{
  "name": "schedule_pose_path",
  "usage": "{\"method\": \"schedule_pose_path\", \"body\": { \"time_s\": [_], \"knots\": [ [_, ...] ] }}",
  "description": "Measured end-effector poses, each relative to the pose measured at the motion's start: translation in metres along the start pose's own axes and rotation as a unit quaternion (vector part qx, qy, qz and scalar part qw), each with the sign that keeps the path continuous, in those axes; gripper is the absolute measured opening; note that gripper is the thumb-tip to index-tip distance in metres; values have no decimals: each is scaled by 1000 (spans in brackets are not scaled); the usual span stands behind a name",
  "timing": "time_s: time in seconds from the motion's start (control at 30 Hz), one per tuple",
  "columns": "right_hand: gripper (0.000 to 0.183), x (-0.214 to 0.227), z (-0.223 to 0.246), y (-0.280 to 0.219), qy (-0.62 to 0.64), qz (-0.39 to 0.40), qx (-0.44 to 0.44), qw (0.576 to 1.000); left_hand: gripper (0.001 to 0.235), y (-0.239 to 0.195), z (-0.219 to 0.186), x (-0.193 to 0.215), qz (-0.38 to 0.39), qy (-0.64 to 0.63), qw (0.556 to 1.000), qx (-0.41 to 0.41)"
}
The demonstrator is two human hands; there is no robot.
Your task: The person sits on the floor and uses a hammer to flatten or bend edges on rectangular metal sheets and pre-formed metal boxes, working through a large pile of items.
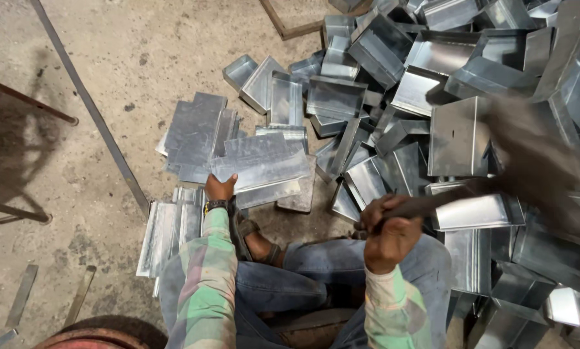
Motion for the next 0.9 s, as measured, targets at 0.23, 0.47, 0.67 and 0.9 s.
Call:
{"method": "schedule_pose_path", "body": {
  "time_s": [0.23,0.47,0.67,0.9],
  "knots": [
    [35,46,-171,-62,-215,-24,-27,976,82,0,8,-2,-3,-8,1000,12],
    [47,95,-227,-93,-246,-61,-361,898,88,-1,-5,1,-27,-19,999,4],
    [43,19,-41,-30,-10,-39,-110,993,85,1,7,-7,30,7,999,12],
    [42,48,-164,-65,-177,-27,-29,983,90,-1,14,-12,30,10,999,35]
  ]
}}
Point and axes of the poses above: each hand's wrist, its own y-axis towards the middle knuckle, its own x-axis out of the back of the hand, z = x × y, the point moved 5 cm from there along y, towards the middle knuckle, and after that the axes turned 10 degrees about -x, right-handed, at the moved point
